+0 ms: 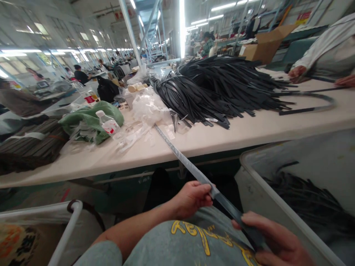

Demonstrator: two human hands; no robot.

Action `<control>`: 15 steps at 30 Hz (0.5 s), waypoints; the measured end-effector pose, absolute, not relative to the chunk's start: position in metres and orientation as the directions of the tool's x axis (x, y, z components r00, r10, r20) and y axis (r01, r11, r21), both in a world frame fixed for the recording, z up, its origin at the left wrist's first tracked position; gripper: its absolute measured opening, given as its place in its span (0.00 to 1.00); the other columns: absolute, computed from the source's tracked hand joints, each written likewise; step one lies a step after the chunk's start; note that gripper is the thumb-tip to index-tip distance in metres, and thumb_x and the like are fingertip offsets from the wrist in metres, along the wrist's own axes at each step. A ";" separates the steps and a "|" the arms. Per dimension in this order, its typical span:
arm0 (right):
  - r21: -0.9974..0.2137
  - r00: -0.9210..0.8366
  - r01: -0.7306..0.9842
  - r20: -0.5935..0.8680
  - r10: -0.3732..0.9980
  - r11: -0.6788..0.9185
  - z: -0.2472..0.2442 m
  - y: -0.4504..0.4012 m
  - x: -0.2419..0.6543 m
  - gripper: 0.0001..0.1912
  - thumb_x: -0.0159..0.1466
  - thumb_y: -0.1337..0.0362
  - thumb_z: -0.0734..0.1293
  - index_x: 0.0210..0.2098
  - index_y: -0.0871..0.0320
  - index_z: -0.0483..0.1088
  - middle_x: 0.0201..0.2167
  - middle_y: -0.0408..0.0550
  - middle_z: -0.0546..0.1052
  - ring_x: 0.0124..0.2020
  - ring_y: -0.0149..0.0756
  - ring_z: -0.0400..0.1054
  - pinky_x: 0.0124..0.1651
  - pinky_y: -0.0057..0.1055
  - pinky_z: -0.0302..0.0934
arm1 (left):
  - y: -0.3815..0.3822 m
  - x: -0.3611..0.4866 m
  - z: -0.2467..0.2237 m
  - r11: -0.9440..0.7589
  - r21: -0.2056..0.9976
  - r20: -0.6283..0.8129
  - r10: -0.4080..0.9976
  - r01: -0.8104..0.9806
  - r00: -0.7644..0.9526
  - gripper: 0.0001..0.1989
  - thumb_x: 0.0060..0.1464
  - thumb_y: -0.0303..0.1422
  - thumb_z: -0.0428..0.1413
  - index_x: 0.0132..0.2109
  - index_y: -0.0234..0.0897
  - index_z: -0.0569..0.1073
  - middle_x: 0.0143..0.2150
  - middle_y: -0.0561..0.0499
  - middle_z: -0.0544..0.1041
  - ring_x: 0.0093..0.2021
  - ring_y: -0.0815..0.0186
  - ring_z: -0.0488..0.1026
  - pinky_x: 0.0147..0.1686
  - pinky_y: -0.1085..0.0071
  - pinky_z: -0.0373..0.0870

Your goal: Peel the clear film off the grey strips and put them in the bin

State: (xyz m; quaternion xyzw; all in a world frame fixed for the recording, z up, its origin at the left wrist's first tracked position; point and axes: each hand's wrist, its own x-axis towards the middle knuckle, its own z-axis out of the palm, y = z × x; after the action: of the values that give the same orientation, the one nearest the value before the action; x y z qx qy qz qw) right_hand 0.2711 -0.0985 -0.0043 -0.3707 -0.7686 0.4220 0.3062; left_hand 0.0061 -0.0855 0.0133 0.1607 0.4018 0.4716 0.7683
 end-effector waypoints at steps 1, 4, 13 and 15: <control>-0.858 -0.546 0.288 0.219 0.809 0.426 0.005 -0.098 0.266 0.16 0.56 0.58 0.73 0.45 0.48 0.78 0.41 0.50 0.81 0.44 0.47 0.76 0.48 0.35 0.71 | -0.084 0.005 0.018 0.508 0.607 -0.464 0.851 -0.611 0.245 0.18 0.40 0.37 0.70 0.36 0.28 0.78 0.24 0.52 0.72 0.23 0.75 0.66 0.30 0.75 0.67; -0.781 -0.539 0.223 0.400 0.742 0.583 0.030 -0.088 0.235 0.11 0.64 0.66 0.64 0.40 0.49 0.78 0.35 0.48 0.81 0.36 0.38 0.77 0.39 0.29 0.72 | -0.083 0.003 0.028 0.513 0.579 -0.453 0.849 -0.634 0.273 0.17 0.41 0.34 0.70 0.38 0.28 0.78 0.26 0.52 0.73 0.23 0.76 0.66 0.29 0.77 0.67; -0.679 -0.515 0.073 0.602 0.611 0.730 0.042 -0.060 0.187 0.12 0.66 0.69 0.62 0.42 0.53 0.76 0.43 0.48 0.80 0.49 0.40 0.73 0.54 0.41 0.67 | -0.088 -0.003 0.027 0.532 0.558 -0.379 0.846 -0.637 0.374 0.14 0.50 0.32 0.64 0.43 0.29 0.78 0.36 0.44 0.80 0.34 0.65 0.76 0.41 0.69 0.72; -0.788 -0.591 0.012 0.491 0.640 0.616 0.039 -0.064 0.204 0.12 0.68 0.67 0.61 0.42 0.53 0.76 0.38 0.46 0.81 0.44 0.39 0.75 0.53 0.38 0.68 | -0.072 -0.014 0.026 0.489 0.529 -0.404 0.864 -0.693 0.301 0.17 0.54 0.35 0.60 0.49 0.29 0.75 0.43 0.39 0.80 0.39 0.61 0.78 0.43 0.66 0.73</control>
State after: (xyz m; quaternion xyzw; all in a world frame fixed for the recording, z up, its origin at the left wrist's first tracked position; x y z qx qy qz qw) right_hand 0.2039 -0.0644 0.0386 -0.2029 -0.8029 0.3884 0.4041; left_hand -0.0141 -0.0722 0.0264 0.1282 0.3324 0.4888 0.7963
